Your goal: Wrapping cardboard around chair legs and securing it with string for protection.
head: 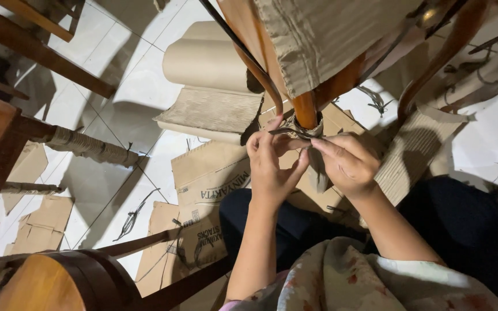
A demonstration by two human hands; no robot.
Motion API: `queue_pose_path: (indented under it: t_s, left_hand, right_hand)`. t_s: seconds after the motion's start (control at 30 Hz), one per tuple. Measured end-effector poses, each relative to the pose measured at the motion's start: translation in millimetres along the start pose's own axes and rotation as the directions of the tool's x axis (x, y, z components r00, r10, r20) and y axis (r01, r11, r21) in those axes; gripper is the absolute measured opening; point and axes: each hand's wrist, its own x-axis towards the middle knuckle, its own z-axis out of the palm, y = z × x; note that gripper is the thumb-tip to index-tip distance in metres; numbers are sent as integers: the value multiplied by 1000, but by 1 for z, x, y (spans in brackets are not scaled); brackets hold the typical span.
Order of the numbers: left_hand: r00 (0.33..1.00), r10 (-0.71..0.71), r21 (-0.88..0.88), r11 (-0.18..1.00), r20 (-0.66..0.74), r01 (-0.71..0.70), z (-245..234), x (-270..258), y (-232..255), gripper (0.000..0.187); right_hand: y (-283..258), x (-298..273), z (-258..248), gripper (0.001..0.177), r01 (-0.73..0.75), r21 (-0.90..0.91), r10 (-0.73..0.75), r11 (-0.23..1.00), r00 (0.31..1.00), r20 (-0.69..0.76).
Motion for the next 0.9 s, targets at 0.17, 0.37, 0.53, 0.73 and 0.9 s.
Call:
queue_pose_path:
  t_s: [0.17, 0.37, 0.53, 0.73, 0.9]
  left_hand:
    - [996, 78, 37, 996, -46, -76, 2, -5, -5, 69]
    - [979, -95, -169, 984, -179, 65, 14, -12, -1, 63]
    - [944, -262, -314, 930, -202, 191, 23, -10, 4, 74]
    - [830, -557, -504, 718, -2, 481, 20, -14, 7, 85]
    - [710, -668, -723, 376, 223, 580, 24, -28, -12, 85]
  right_hand:
    - [-5, -8, 0, 9, -149, 74, 148, 986, 989, 13]
    - [-14, -9, -2, 7, -343, 46, 336, 938, 935, 117]
    - [-13, -10, -11, 3, -540, 115, 508, 834, 832, 223]
    - [-8, -6, -22, 6, -777, 210, 678, 593, 623, 390]
    - [-12, 0, -25, 2, -781, 195, 666, 593, 612, 427]
